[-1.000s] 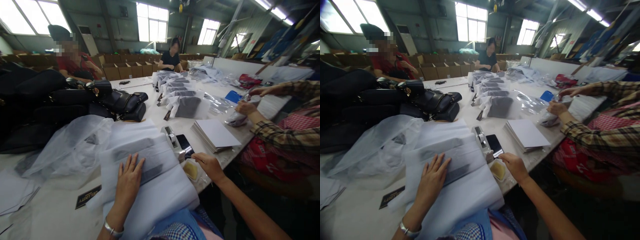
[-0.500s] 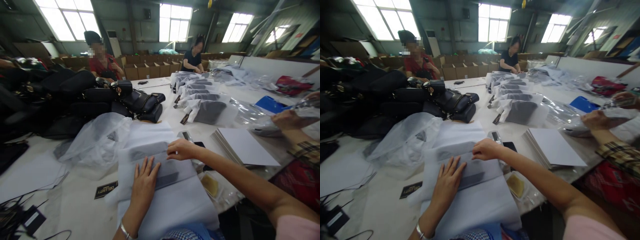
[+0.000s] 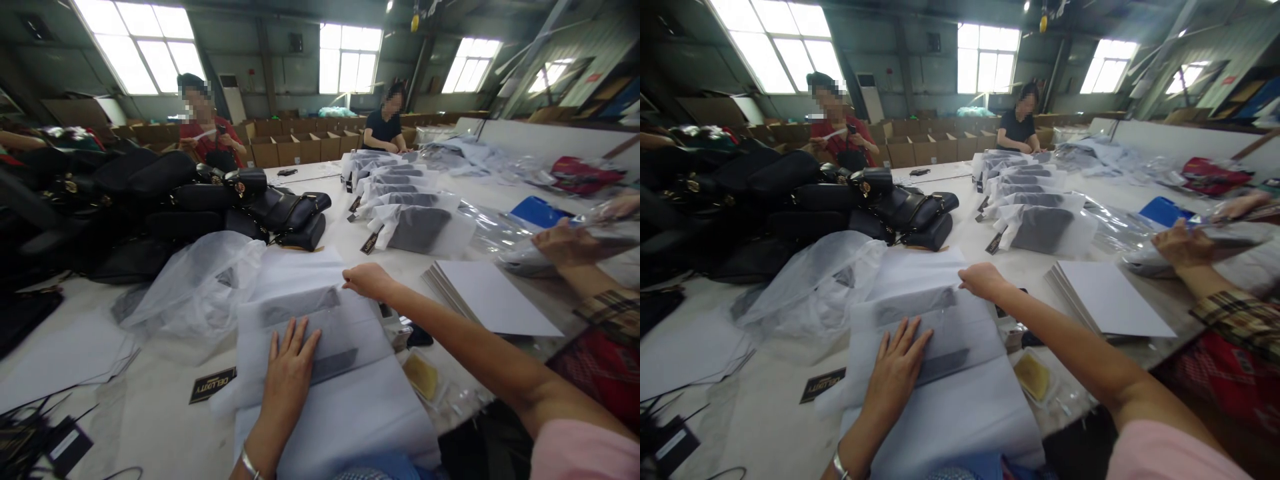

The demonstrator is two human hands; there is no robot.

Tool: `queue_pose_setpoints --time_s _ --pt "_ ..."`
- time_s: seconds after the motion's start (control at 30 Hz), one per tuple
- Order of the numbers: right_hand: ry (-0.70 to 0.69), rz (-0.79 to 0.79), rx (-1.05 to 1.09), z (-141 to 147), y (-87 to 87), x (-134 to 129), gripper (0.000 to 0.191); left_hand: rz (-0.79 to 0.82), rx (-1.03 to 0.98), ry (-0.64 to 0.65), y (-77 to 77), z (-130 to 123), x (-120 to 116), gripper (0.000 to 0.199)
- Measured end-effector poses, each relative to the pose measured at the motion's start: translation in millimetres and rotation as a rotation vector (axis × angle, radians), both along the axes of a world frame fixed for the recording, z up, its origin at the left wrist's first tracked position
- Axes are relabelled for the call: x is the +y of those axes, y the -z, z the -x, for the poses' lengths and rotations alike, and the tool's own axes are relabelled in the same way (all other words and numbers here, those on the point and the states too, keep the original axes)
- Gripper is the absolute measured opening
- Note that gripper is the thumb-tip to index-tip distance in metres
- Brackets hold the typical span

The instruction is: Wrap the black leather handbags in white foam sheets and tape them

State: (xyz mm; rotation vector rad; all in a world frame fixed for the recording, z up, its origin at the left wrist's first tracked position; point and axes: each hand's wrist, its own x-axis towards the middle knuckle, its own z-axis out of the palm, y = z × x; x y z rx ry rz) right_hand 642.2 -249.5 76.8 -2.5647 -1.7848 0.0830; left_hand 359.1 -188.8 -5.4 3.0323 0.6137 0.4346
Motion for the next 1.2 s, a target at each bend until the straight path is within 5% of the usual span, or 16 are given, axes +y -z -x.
queue_pose_setpoints --time_s 0.2,0.33,0.5,0.8,0.97,1.2 --pt "0.358 -0.25 0.056 0 23.5 -110 0.035 0.021 -0.029 0.005 -0.5 0 0 0.045" --pt "0.609 -0.561 0.582 24 55.2 -154 0.028 0.043 -0.041 0.016 -2.7 1 -1 0.046" --pt "0.739 -0.744 0.886 39 76.5 -151 0.039 0.049 -0.034 0.02 -5.7 2 -2 0.046" --pt "0.823 -1.078 0.974 85 63.7 -168 0.037 0.061 -0.056 0.032 -4.1 3 -1 0.046" --pt "0.922 -0.997 1.219 104 71.9 -186 0.044 0.07 -0.068 0.039 -4.6 3 -1 0.046" --pt "0.808 -0.856 1.024 80 93.9 -188 0.043 0.061 -0.057 0.042 -5.9 3 0 0.045"
